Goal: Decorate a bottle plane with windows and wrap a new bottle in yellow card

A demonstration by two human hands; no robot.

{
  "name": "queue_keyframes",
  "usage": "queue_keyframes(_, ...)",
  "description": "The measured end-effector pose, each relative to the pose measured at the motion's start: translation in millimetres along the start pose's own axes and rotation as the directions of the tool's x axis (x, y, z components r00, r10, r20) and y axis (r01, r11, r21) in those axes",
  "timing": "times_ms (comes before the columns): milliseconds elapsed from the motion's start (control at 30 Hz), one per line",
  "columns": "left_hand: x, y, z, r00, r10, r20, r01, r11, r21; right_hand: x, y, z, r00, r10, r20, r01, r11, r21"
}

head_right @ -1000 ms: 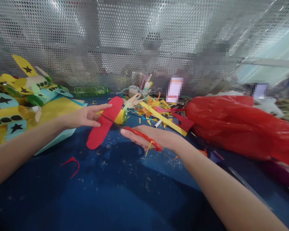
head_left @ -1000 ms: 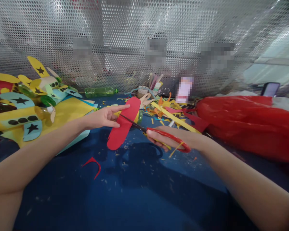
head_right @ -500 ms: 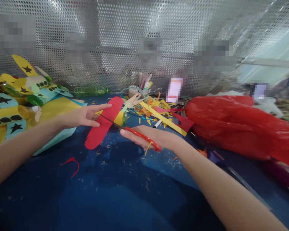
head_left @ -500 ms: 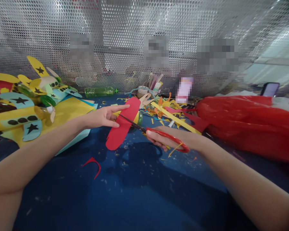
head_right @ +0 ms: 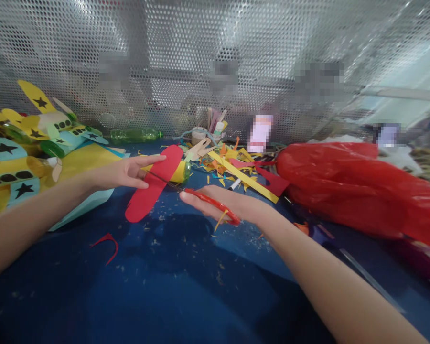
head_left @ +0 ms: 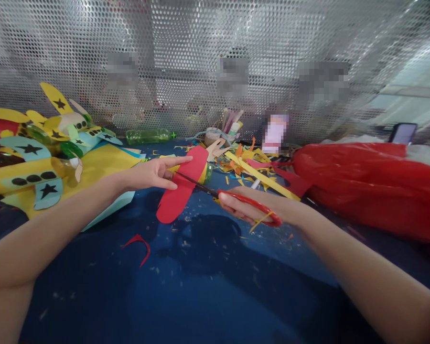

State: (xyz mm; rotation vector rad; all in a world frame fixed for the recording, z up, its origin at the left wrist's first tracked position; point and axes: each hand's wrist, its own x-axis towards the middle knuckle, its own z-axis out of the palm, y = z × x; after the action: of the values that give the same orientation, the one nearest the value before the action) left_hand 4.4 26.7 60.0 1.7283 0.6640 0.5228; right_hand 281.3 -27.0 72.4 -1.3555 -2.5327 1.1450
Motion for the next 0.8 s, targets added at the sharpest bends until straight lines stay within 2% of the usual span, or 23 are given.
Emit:
queue_keyframes(367, 1.3, -3.8, -2.9, 1.0, 0.023, 0.007, -0.023, 0.999, -0.023, 3.3, 3.6, 0.2, 0.997, 0.025, -0.073, -0.029, 0.998, -0.06)
queue_keyframes(600, 2.1, -4.8, -4.1, 1.0, 0.021, 0.005, -0.021, 0.999, -0.047, 4.2, 4.4, -1.7, 0.995, -0.015, -0.098, 0.007, 0.996, -0.088)
queue_keyframes(800, 2.3, -7.3, -3.7, 0.999, 0.01, 0.031, -0.007, 0.997, -0.081, 2.0, -4.3, -4.4, 0.995, 0.074, -0.069, -0.077, 0.996, -0.045)
